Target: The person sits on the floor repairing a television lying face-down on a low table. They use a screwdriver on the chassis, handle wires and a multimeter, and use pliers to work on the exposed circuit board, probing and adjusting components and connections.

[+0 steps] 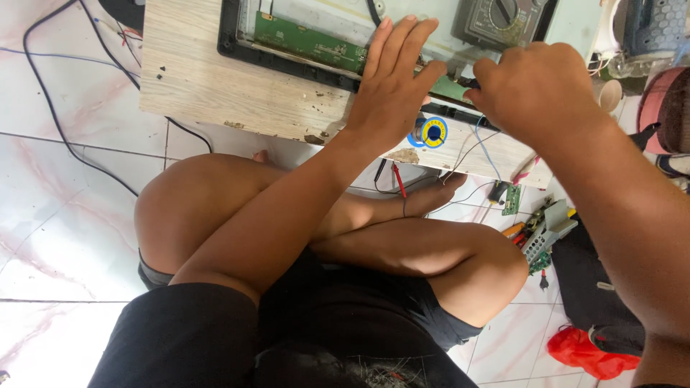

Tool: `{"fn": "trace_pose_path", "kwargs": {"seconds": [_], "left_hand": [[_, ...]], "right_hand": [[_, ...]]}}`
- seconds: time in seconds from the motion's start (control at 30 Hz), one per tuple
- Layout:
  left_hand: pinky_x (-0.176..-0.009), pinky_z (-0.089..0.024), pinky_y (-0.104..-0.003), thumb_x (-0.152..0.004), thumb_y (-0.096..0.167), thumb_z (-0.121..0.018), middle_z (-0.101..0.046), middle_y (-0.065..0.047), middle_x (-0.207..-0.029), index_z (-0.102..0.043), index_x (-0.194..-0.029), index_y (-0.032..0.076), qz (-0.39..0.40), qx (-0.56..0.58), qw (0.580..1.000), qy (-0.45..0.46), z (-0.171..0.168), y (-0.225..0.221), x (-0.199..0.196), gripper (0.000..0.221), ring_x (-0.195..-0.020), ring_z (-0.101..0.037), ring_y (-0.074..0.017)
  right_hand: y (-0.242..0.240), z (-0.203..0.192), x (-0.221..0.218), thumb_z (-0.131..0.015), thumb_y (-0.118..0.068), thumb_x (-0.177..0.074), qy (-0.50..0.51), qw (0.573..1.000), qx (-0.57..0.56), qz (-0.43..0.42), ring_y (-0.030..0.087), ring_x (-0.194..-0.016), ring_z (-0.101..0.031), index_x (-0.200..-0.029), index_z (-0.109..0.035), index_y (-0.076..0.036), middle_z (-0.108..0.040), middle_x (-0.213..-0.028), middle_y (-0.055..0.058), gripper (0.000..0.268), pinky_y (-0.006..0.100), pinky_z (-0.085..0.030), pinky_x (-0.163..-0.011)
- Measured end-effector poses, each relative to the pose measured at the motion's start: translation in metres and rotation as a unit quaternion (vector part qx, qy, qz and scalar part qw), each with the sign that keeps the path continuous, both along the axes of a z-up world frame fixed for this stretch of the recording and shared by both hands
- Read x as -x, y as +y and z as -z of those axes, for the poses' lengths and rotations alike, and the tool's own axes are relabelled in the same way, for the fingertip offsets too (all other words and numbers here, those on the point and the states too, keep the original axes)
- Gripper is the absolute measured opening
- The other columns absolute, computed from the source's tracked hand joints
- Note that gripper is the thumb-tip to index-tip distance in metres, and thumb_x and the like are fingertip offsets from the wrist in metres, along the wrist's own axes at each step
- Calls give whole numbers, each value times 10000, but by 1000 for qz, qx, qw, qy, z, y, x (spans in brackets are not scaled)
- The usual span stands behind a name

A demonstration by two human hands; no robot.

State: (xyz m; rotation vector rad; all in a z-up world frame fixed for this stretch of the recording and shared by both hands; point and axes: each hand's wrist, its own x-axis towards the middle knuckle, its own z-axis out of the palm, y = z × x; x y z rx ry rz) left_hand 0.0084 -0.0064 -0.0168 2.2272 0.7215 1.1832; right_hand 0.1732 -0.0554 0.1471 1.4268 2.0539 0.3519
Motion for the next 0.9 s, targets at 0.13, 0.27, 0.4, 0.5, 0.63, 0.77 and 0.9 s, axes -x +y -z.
{"fn": "trace_pose_path", "kwargs": {"seconds": [0.13,0.27,0.4,0.5,0.63,0.77,0.9], "left_hand": [[-1341,-122,-540,-885,95,-833,-332,-112,-1624,-650,-1229,150,-2,-5,1000,-5,2,0,1,393,-1564,-230,-336],[-1336,-129,-546,-889,92,-823,-332,-122,-1618,-657,-1234,141,-2,-13,1000,-14,-1,0,4,386,-1556,-247,-347],[-1311,-153,-565,-881,117,-791,-362,-152,-1587,-669,-1219,98,10,-13,1000,-8,-9,2,7,360,-1521,-299,-375],[-1301,-164,-575,-867,126,-778,-379,-160,-1569,-676,-1203,84,7,-17,1000,-11,-11,10,7,353,-1502,-324,-382],[-1301,-173,-574,-879,130,-774,-383,-160,-1575,-675,-1201,81,18,-2,1000,-13,-10,3,10,341,-1506,-330,-382],[-1293,-169,-581,-872,129,-775,-381,-167,-1570,-672,-1202,76,22,-3,1000,-11,-14,6,8,350,-1500,-323,-393],[-1284,-157,-581,-870,114,-773,-374,-177,-1565,-675,-1208,90,25,4,1000,9,-14,0,11,353,-1496,-310,-402]], "right_hand": [[-12,10,10,-697,-487,-967,-13,999,-31,40,285,-734,-730,-964,-722,-129,-717,-788,108,359,403,-548,-578],[-32,26,11,-693,-463,-1055,34,989,-44,139,320,-695,-717,-962,-708,-98,-710,-781,133,377,424,-540,-565],[-52,43,10,-728,-415,-1039,196,939,-153,239,359,-721,-700,-1063,-744,-104,-733,-814,164,312,466,-530,-617],[-59,51,7,-755,-379,-1023,296,889,-214,275,338,-755,-716,-1100,-752,-101,-751,-869,174,289,436,-552,-664],[-68,44,-3,-737,-332,-987,524,684,-158,482,265,-771,-722,-1141,-722,-78,-770,-918,137,298,362,-560,-677],[-60,12,-7,-748,-303,-969,506,698,-99,497,354,-633,-634,-1182,-679,-55,-713,-917,164,333,405,-476,-557],[-47,-8,6,-794,-294,-950,316,929,-125,148,276,-949,-684,-1198,-710,-80,-719,-1086,98,338,417,-498,-815]]}}
